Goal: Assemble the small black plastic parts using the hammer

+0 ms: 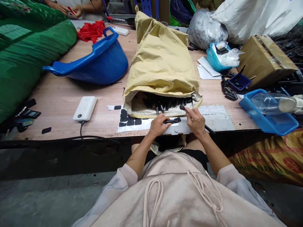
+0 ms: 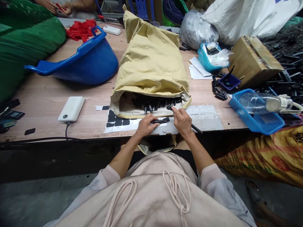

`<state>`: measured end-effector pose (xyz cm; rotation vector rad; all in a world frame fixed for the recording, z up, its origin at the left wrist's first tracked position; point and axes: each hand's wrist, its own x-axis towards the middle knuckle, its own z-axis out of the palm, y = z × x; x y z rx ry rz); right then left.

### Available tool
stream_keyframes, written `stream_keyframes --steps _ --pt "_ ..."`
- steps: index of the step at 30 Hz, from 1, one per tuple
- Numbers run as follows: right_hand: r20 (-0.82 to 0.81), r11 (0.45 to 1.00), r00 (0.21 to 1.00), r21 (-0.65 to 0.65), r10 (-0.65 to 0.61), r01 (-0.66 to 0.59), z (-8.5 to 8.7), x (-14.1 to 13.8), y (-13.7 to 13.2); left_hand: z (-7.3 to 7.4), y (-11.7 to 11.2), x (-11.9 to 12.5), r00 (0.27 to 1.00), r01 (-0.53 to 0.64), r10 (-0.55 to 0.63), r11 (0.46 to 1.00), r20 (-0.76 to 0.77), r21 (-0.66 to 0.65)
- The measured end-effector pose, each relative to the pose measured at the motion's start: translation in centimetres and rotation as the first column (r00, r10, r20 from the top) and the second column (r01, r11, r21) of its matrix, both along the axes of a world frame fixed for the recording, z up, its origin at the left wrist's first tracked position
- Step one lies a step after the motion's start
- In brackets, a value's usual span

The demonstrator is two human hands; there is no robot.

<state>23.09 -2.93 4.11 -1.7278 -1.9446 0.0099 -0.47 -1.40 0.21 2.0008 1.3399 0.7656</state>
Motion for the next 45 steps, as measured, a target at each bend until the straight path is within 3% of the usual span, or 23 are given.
stream_keyframes --steps 4,9,13,16,18,21,24,27,30,31,33,35,37,40,43,45 --pt "0.129 1.000 0.992 -0.001 -0.004 0.004 -1.4 0.9 2.2 -0.1 0.1 0.1 1.000 -0.006 0.006 1.000 -0.015 0.018" --pt "0.201 1.000 0.980 -0.028 0.009 -0.003 -3.1 0.5 2.7 0.4 -0.2 -0.2 0.999 0.016 -0.018 0.997 0.029 0.076" --pt "0.223 1.000 0.975 -0.024 0.025 -0.020 -3.3 0.4 2.5 0.5 -4.1 -0.9 0.965 0.194 -0.218 0.967 0.145 0.164" --pt "0.241 1.000 0.970 -0.019 0.021 -0.017 -3.2 0.3 2.5 -0.8 -8.0 -1.2 0.911 0.386 -0.392 0.920 0.127 0.073" --pt "0.248 1.000 0.969 -0.026 0.020 -0.014 -3.2 0.3 2.5 -2.4 -9.6 -1.1 0.940 0.341 -0.338 0.932 0.048 -0.123" --pt "0.255 0.999 0.967 -0.037 0.014 -0.005 -3.1 0.3 2.5 -4.7 -9.9 -0.4 0.966 0.073 -0.172 0.898 -0.194 -0.434" --pt "0.250 0.999 0.968 -0.029 0.021 -0.015 -3.2 0.4 2.6 -5.6 -8.9 0.5 0.926 -0.087 -0.130 0.840 -0.354 -0.536" --pt "0.239 0.999 0.970 -0.017 0.036 -0.033 -3.3 0.5 2.7 -3.9 -8.6 0.8 0.927 -0.045 -0.160 0.851 -0.339 -0.524" --pt "0.239 0.999 0.970 -0.008 0.038 -0.037 -3.6 0.7 2.7 -0.2 -8.4 0.5 0.975 0.138 -0.199 0.895 -0.102 -0.425" --pt "0.239 0.999 0.970 -0.004 0.036 -0.036 -3.6 0.7 2.8 1.2 -7.8 0.3 0.986 0.151 -0.166 0.924 -0.012 -0.352" --pt "0.239 1.000 0.971 0.004 0.029 -0.031 -3.8 0.7 2.8 3.6 -5.7 -0.3 0.996 -0.022 0.036 0.986 0.086 -0.166" --pt "0.239 1.000 0.971 0.007 0.026 -0.029 -3.8 0.6 2.8 5.1 -2.5 -0.8 0.945 -0.317 0.317 0.948 0.078 -0.021" --pt "0.239 0.999 0.970 0.006 0.030 -0.032 -3.7 0.6 2.8 5.6 1.1 -1.1 0.861 -0.508 0.508 0.861 -0.012 -0.006" --pt "0.242 0.999 0.970 0.003 0.036 -0.037 -3.7 0.6 2.8 5.2 4.9 -1.1 0.807 -0.572 0.548 0.818 -0.220 -0.061" --pt "0.252 0.999 0.967 0.006 0.029 -0.031 -3.6 0.6 2.8 4.8 6.1 -1.3 0.806 -0.550 0.492 0.827 -0.328 -0.111" --pt "0.255 0.999 0.967 0.006 0.031 -0.034 -3.7 0.6 2.8 4.7 5.6 -2.0 0.798 -0.564 0.520 0.822 -0.305 -0.075"
